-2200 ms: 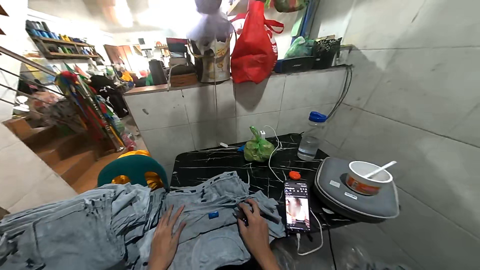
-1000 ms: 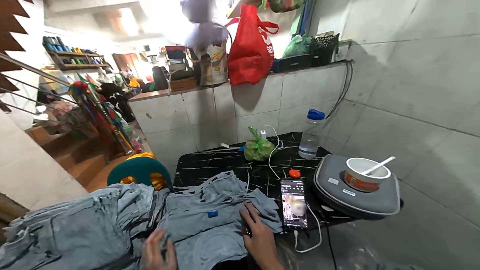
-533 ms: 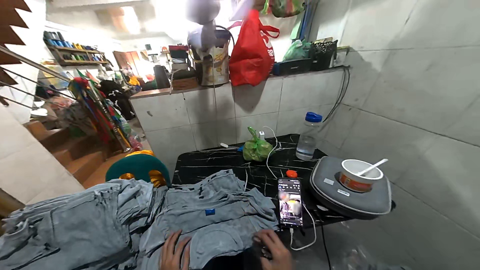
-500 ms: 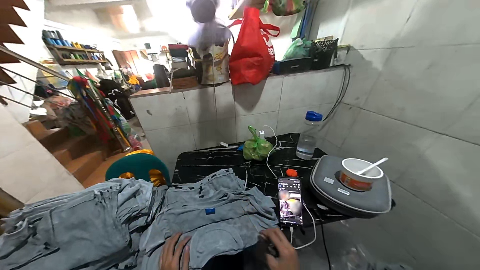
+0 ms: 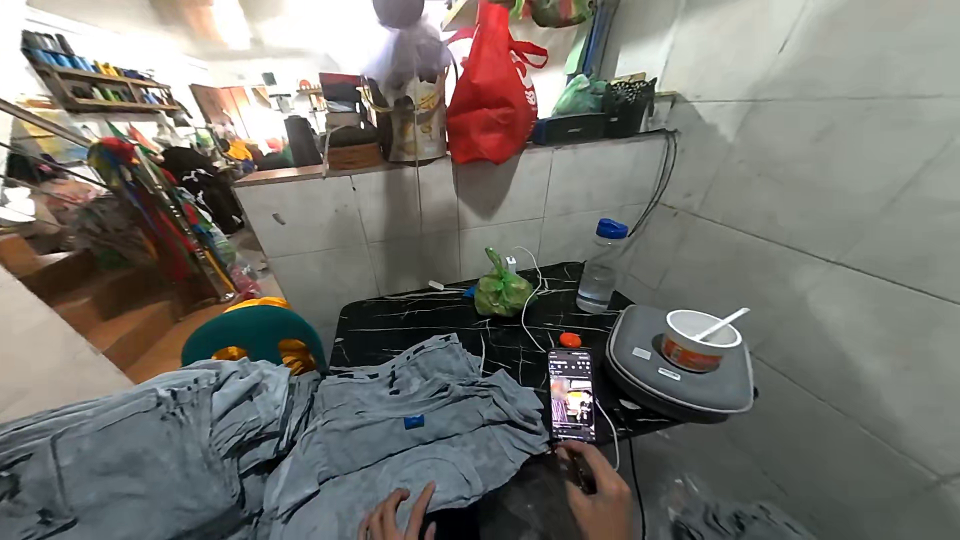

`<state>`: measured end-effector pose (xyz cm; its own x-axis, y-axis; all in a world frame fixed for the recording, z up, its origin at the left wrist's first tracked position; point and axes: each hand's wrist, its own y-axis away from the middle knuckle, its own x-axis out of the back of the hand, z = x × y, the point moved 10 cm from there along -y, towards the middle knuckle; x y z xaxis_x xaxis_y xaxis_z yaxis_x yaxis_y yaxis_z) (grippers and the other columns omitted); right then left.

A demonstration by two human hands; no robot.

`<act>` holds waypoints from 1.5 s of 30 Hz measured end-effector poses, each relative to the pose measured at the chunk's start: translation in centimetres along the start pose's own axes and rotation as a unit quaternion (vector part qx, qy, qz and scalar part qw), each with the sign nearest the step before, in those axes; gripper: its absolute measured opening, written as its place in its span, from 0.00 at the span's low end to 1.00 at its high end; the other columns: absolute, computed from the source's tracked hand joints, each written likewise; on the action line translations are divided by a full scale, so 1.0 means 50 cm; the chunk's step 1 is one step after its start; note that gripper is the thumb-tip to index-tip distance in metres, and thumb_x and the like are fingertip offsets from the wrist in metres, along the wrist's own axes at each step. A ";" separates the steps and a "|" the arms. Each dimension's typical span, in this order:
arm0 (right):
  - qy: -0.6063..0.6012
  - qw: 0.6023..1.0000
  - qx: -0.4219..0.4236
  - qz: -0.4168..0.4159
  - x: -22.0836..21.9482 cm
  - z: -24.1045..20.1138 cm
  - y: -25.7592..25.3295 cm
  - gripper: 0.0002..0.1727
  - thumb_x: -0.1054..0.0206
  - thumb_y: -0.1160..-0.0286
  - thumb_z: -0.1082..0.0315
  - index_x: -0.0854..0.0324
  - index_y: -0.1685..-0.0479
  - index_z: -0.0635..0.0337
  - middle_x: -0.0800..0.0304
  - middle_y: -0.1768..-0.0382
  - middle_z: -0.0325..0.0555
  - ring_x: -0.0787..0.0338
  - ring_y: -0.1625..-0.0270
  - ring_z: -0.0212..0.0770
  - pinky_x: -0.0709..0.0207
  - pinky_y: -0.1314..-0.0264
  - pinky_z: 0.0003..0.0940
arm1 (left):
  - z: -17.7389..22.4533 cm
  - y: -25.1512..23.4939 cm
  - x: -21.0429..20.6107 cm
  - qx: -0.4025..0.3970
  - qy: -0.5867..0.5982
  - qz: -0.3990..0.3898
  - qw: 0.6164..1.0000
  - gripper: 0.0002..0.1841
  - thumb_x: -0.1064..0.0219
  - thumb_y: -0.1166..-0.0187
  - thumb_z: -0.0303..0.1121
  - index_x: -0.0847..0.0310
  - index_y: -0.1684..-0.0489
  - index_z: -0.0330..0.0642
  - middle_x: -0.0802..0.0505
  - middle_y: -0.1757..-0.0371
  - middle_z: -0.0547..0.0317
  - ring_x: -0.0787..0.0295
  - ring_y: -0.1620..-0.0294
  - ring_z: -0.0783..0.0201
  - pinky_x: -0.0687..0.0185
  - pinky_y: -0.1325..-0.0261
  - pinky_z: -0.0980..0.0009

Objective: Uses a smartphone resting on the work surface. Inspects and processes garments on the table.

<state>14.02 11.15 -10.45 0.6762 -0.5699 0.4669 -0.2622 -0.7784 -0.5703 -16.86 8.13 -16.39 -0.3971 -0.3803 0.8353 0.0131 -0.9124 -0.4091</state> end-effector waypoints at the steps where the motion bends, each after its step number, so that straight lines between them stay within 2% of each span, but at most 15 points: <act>1: -0.001 1.000 -0.003 0.006 0.007 0.006 -0.003 0.11 0.29 0.32 0.74 0.10 0.52 0.68 0.06 0.56 0.54 0.05 0.55 0.45 0.11 0.49 0.41 | 0.003 -0.007 -0.002 -0.005 0.001 -0.007 1.000 0.22 0.34 0.20 0.41 0.16 0.27 0.70 0.14 0.32 0.43 0.22 0.30 0.36 0.43 0.23 0.30; 3: -0.021 1.000 -0.010 -0.017 -0.004 0.004 0.003 0.11 0.29 0.29 0.74 0.11 0.51 0.69 0.05 0.55 0.55 0.05 0.54 0.45 0.10 0.48 0.42 | 0.021 -0.020 -0.014 -0.031 0.019 -0.029 0.999 0.23 0.36 0.20 0.36 0.15 0.27 0.67 0.14 0.30 0.45 0.23 0.27 0.36 0.42 0.23 0.30; 5: -0.058 0.994 -0.012 -0.090 -0.054 -0.021 0.021 0.13 0.29 0.28 0.74 0.12 0.47 0.71 0.05 0.54 0.56 0.04 0.52 0.48 0.10 0.45 0.45 | 0.056 -0.031 -0.033 -0.054 0.095 -0.065 0.992 0.22 0.36 0.23 0.32 0.14 0.29 0.56 0.14 0.27 0.47 0.26 0.22 0.37 0.43 0.21 0.31; 8: -0.052 0.964 -0.028 -0.259 -0.160 -0.054 0.060 0.26 0.28 0.25 0.66 0.19 0.25 0.57 0.08 0.41 0.54 0.07 0.43 0.50 0.13 0.36 0.52 | 0.106 -0.042 -0.047 -0.047 0.298 -0.115 0.946 0.18 0.33 0.29 0.26 0.12 0.39 0.40 0.12 0.31 0.47 0.25 0.21 0.45 0.47 0.16 0.36; 10: -0.038 0.945 -0.042 -0.321 -0.206 -0.050 0.078 0.29 0.29 0.28 0.69 0.19 0.23 0.50 0.11 0.41 0.58 0.09 0.42 0.56 0.16 0.39 0.59 | 0.112 -0.051 -0.042 -0.017 0.422 -0.116 0.899 0.19 0.31 0.33 0.19 0.18 0.41 0.30 0.09 0.38 0.46 0.16 0.30 0.52 0.28 0.20 0.49; 12: -0.068 0.952 -0.049 -0.294 -0.208 -0.038 0.075 0.27 0.29 0.30 0.73 0.16 0.27 0.56 0.10 0.42 0.58 0.09 0.42 0.55 0.16 0.36 0.56 | 0.110 -0.067 -0.038 0.001 0.472 -0.112 0.874 0.28 0.32 0.38 0.13 0.32 0.34 0.26 0.10 0.40 0.43 0.12 0.35 0.55 0.17 0.28 0.55; 14: -0.110 0.960 -0.059 -0.249 -0.191 -0.032 0.069 0.22 0.29 0.30 0.74 0.16 0.33 0.65 0.08 0.45 0.56 0.07 0.45 0.51 0.15 0.37 0.52 | 0.109 -0.078 -0.040 -0.012 0.444 -0.121 0.888 0.34 0.30 0.38 0.14 0.35 0.25 0.27 0.11 0.37 0.44 0.11 0.36 0.54 0.16 0.30 0.53; 16: -0.121 0.966 -0.071 -0.219 -0.169 -0.033 0.070 0.17 0.29 0.29 0.74 0.16 0.42 0.69 0.07 0.52 0.55 0.07 0.51 0.49 0.14 0.43 0.50 | 0.112 -0.087 -0.051 -0.030 0.394 -0.133 0.909 0.30 0.28 0.34 0.18 0.23 0.25 0.35 0.09 0.35 0.50 0.12 0.36 0.53 0.21 0.28 0.48; 19: -0.132 0.965 -0.087 -0.210 -0.148 -0.039 0.079 0.12 0.29 0.25 0.71 0.13 0.50 0.71 0.07 0.56 0.57 0.07 0.54 0.49 0.13 0.48 0.47 | 0.112 -0.101 -0.045 -0.043 0.373 -0.075 0.924 0.17 0.22 0.33 0.25 0.07 0.44 0.43 0.03 0.48 0.57 0.08 0.47 0.64 0.13 0.37 0.63; 22: -0.138 0.964 -0.081 -0.213 -0.138 -0.048 0.083 0.11 0.29 0.24 0.72 0.13 0.50 0.71 0.06 0.56 0.58 0.06 0.55 0.49 0.13 0.49 0.45 | 0.111 -0.109 -0.012 -0.064 0.377 0.007 0.924 0.07 0.17 0.35 0.30 0.02 0.61 0.44 0.03 0.62 0.60 0.07 0.56 0.71 0.10 0.45 0.72; 25: -0.137 0.964 -0.057 -0.220 -0.138 -0.058 0.080 0.12 0.28 0.27 0.72 0.13 0.49 0.72 0.06 0.55 0.59 0.05 0.53 0.51 0.12 0.46 0.49 | 0.106 -0.113 0.011 -0.079 0.410 0.041 0.908 0.04 0.19 0.34 0.27 0.02 0.65 0.43 0.02 0.61 0.62 0.06 0.56 0.73 0.09 0.45 0.75; 30: -0.072 0.967 -0.043 -0.240 -0.137 -0.073 0.070 0.25 0.26 0.24 0.50 0.11 0.43 0.66 0.04 0.54 0.56 0.05 0.54 0.52 0.12 0.47 0.56 | 0.070 -0.110 0.002 0.030 0.524 0.022 0.851 0.04 0.25 0.32 0.17 0.11 0.65 0.32 0.03 0.63 0.57 0.05 0.61 0.68 0.06 0.49 0.69; 33: -0.045 0.965 0.009 -0.258 -0.135 -0.106 0.066 0.25 0.26 0.23 0.51 0.11 0.47 0.68 0.05 0.61 0.57 0.06 0.63 0.54 0.13 0.57 0.57 | 0.054 -0.108 -0.005 0.087 0.534 0.007 0.841 0.03 0.30 0.28 0.17 0.15 0.63 0.31 0.06 0.65 0.60 0.07 0.63 0.71 0.08 0.52 0.72; 37: -0.007 0.953 0.040 -0.300 -0.154 -0.151 0.073 0.23 0.30 0.20 0.50 0.11 0.49 0.65 0.04 0.61 0.56 0.03 0.61 0.55 0.12 0.57 0.59 | 0.055 -0.108 -0.003 0.109 0.549 -0.006 0.829 0.02 0.33 0.24 0.18 0.18 0.62 0.33 0.08 0.63 0.60 0.08 0.60 0.72 0.09 0.51 0.72; 45: 0.044 0.965 0.051 -0.252 -0.179 -0.176 0.077 0.21 0.41 0.12 0.52 0.10 0.49 0.61 0.05 0.65 0.53 0.04 0.67 0.54 0.13 0.67 0.57 | 0.055 -0.108 -0.008 0.110 0.571 -0.031 0.813 0.03 0.33 0.24 0.17 0.20 0.64 0.33 0.07 0.59 0.56 0.07 0.56 0.69 0.09 0.48 0.71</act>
<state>0.89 10.95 -10.89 0.6374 -0.1486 0.7561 0.1568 -0.9357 -0.3161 -14.27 12.80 -13.52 -0.9946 -0.0577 -0.0860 0.0738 -0.9775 -0.1978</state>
